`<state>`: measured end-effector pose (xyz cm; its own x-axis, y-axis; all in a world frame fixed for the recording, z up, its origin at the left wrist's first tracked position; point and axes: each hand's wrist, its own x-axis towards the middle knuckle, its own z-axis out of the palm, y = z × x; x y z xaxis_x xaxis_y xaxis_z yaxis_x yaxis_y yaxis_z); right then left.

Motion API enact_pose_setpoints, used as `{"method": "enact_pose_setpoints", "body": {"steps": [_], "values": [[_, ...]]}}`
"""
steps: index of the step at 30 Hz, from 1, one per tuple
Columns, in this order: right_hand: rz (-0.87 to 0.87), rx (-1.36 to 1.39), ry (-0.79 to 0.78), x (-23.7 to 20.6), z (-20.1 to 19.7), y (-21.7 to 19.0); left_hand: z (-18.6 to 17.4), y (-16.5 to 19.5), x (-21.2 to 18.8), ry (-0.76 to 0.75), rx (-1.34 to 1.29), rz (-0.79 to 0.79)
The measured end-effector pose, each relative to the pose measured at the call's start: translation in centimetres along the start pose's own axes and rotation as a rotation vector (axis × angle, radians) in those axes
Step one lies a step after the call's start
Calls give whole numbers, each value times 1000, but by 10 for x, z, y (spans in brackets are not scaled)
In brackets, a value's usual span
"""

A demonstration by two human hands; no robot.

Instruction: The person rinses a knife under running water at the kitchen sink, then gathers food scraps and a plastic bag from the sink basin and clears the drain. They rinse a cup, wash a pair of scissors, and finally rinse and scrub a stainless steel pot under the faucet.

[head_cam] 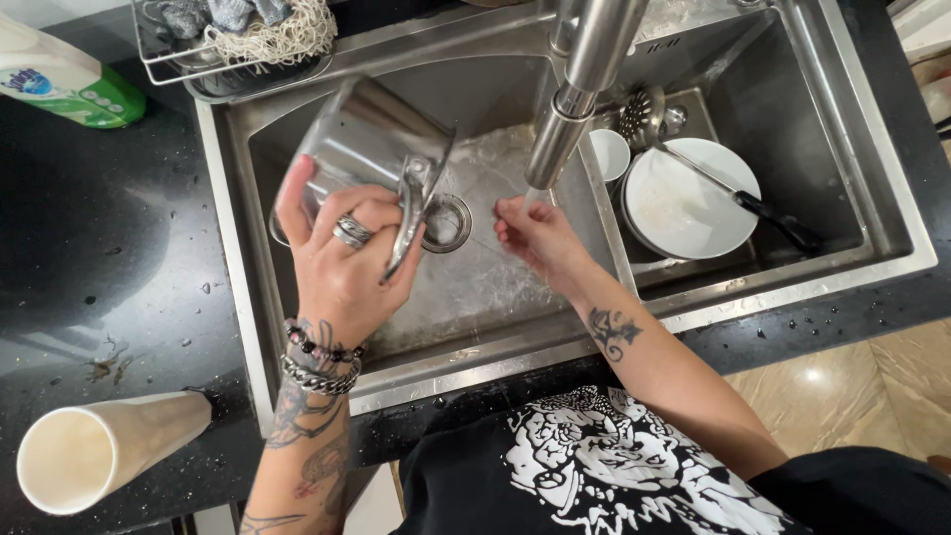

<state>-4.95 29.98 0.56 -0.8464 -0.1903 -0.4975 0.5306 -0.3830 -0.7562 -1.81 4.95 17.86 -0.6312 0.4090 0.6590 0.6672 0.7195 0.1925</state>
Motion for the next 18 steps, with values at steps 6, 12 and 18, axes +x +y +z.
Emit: {"method": "enact_pose_setpoints", "body": {"steps": [6, 12, 18], "values": [[-114, -419, 11, -14, -1, -12, 37, -7, -22, 328, -748, -553], [-91, -623, 172, -50, -19, -58, 89, 2, -41, 558, -1491, -1096], [-316, -1223, 410, -84, -32, -103, 148, 19, -37, 547, -1750, -1407]]}}
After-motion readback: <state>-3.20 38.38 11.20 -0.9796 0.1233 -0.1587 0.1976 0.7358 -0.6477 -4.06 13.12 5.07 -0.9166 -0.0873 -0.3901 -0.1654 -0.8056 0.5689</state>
